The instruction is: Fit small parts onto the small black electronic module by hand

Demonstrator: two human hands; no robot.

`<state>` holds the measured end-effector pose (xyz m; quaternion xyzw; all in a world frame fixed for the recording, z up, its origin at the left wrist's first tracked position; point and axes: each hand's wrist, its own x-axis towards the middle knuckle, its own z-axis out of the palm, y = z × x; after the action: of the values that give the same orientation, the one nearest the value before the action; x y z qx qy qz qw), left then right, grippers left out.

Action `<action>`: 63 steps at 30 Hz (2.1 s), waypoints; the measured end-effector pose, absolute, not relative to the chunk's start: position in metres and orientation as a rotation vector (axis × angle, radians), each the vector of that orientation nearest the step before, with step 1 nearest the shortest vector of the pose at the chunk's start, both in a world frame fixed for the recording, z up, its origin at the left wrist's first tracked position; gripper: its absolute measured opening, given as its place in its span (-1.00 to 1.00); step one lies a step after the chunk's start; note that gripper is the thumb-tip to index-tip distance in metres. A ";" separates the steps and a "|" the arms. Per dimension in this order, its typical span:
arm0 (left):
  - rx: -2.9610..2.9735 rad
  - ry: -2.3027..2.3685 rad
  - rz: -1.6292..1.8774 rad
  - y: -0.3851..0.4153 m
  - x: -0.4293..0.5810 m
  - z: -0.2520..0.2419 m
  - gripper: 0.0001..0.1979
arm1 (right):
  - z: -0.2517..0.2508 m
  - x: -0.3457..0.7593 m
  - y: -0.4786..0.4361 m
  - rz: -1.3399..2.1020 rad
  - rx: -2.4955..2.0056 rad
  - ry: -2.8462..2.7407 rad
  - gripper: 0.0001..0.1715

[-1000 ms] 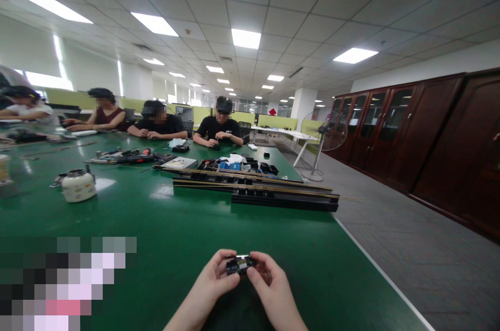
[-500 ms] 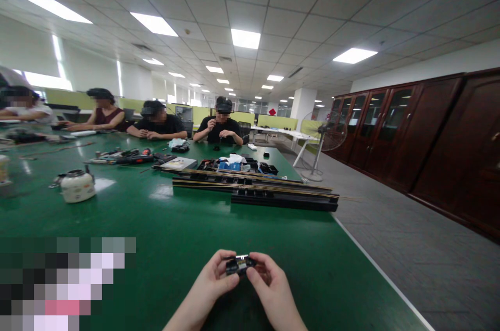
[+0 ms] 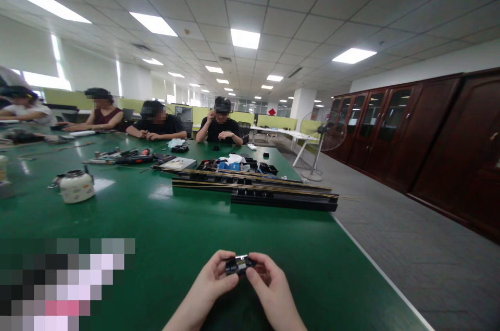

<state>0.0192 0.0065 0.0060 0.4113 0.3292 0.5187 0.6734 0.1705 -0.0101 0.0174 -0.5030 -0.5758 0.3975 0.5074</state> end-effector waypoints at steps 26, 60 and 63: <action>0.932 0.669 1.056 0.006 0.019 0.001 -0.58 | 0.012 0.171 -0.010 0.921 -1.182 -1.500 -0.70; 0.868 0.611 1.053 0.008 0.019 -0.002 -0.50 | 0.006 0.181 0.002 0.967 -1.138 -1.223 -0.62; 0.872 0.619 1.061 0.008 0.019 -0.002 -0.50 | 0.007 0.182 0.003 0.924 -1.140 -1.173 -0.58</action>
<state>0.0191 0.0082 -0.0022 0.3960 0.2810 0.4819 0.7294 0.1821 0.0030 0.0066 -0.4897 -0.5039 0.3969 0.5905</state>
